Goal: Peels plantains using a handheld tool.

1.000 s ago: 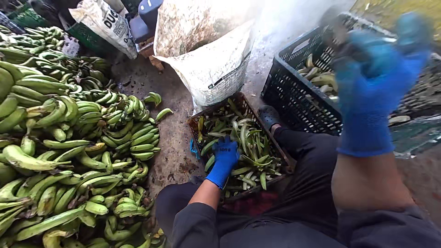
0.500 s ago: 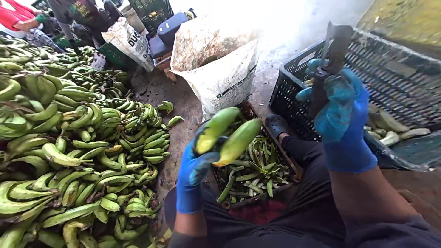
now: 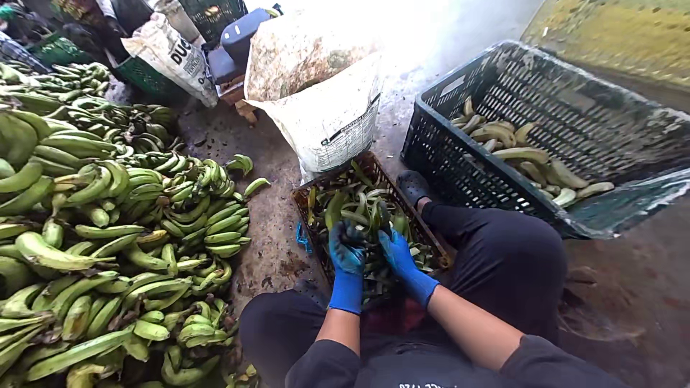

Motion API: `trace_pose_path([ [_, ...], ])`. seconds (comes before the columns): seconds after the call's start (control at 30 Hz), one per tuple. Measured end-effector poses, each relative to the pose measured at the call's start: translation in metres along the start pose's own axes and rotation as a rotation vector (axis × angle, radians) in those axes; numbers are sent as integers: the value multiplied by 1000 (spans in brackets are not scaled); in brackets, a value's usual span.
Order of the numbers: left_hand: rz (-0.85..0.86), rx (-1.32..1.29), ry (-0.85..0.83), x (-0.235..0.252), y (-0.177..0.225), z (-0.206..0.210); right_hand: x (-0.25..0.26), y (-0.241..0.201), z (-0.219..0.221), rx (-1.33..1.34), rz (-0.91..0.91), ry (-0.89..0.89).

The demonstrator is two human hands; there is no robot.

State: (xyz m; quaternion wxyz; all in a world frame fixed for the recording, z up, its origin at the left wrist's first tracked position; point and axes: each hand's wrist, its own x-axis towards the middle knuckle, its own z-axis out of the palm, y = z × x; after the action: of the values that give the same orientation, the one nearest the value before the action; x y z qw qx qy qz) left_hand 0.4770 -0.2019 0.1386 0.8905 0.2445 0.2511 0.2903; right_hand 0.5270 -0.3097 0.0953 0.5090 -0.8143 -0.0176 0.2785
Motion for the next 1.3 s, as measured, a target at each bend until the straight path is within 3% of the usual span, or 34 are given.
trace_pose_path([
  [0.07,46,-168,-270,0,25,14,4,3,-1,-72,-45,-33],
  [0.13,158,-64,-365,-2,55,18,7,2,-1,-65,-70,-58],
  [0.23,366,328,-196,-9,114,15,-5,-10,-5,-34,-195,-25],
  [0.3,480,406,-69,-21,141,19,-22,-22,-3,-39,-306,-63],
  [0.4,600,462,-85,-31,146,20,-51,-48,3,64,-424,-264],
  [0.5,641,578,-182,-35,129,20,-80,-95,-8,381,-903,-287],
  [0.57,645,620,-263,-33,118,19,-85,-120,-23,385,-1194,-175],
  [0.6,642,628,-286,-33,114,19,-80,-121,-28,302,-1226,-121],
  [0.63,624,611,-292,-35,114,21,-73,-112,-29,162,-1148,-117],
  [0.7,518,506,-318,-42,120,26,-57,-82,-27,-138,-691,-372],
  [0.77,336,355,-403,-37,137,30,-44,-73,-30,-216,-361,-660],
  [0.8,249,293,-423,-31,144,34,-41,-82,-38,-173,-316,-712],
  [0.83,176,245,-429,-26,149,38,-40,-96,-49,-106,-355,-691],
  [0.9,74,235,-415,-15,158,48,-21,-131,-72,-75,-656,-498],
  [0.97,11,298,-371,-3,165,65,8,-165,-91,-345,-1102,-200],
  [1.03,45,356,-358,4,165,77,17,-183,-97,-496,-1388,-7],
  [1.13,138,459,-391,4,151,78,5,-169,-80,-511,-1420,7],
  [1.23,-33,321,-425,1,128,76,21,-175,-70,-513,-1266,310],
  [1.3,-105,296,-417,-3,120,70,42,-188,-77,-532,-1064,439],
])
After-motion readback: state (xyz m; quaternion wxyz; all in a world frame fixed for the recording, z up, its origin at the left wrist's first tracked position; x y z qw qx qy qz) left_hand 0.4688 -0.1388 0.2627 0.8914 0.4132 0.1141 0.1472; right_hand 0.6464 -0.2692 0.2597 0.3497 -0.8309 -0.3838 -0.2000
